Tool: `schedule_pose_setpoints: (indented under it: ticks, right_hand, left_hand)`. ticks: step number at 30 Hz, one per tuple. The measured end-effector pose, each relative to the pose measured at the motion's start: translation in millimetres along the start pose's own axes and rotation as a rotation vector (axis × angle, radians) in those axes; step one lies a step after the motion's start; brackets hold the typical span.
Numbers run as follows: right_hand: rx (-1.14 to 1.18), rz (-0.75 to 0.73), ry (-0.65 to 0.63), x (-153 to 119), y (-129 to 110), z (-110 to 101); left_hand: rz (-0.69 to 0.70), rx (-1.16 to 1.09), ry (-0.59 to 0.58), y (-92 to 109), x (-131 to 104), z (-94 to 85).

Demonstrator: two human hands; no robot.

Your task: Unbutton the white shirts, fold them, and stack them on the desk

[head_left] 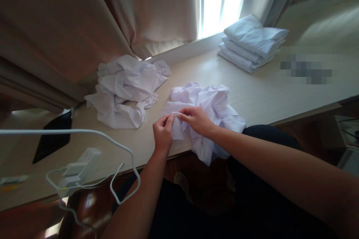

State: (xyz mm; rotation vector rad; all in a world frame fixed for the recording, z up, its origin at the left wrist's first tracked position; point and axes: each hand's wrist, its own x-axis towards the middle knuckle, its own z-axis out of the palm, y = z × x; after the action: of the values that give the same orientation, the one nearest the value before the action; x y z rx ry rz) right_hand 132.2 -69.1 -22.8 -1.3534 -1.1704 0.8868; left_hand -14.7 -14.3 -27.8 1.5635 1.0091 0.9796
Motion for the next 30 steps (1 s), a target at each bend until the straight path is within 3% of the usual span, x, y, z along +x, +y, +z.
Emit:
schedule_pose_setpoints:
  ticks: [6, 11, 16, 21, 26, 30]
  right_hand:
    - [0.051, -0.005, -0.024, -1, 0, 2]
    - [0.047, 0.004, -0.034, 0, 0, 0]
    - [-0.156, -0.029, -0.003, 0, -2, -2]
    - [-0.379, -0.035, 0.067, -1, -2, -4]
    - [-0.207, 0.002, 0.02, 2, -3, -12]
    - [0.007, 0.025, 0.029, 4, -1, -14]
  left_hand:
    - [0.055, 0.061, -0.048, 7, -4, -5.7]
    - [-0.001, 0.038, -0.061, -1, 0, -4.6]
    - [-0.079, -0.053, -0.068, -9, 2, 0.1]
    - [-0.01, 0.036, -0.047, -4, -1, 2.6]
    - [-0.018, 0.029, -0.09, -2, 1, 1.1]
    - [-0.122, -0.163, -0.141, -6, 6, 1.7]
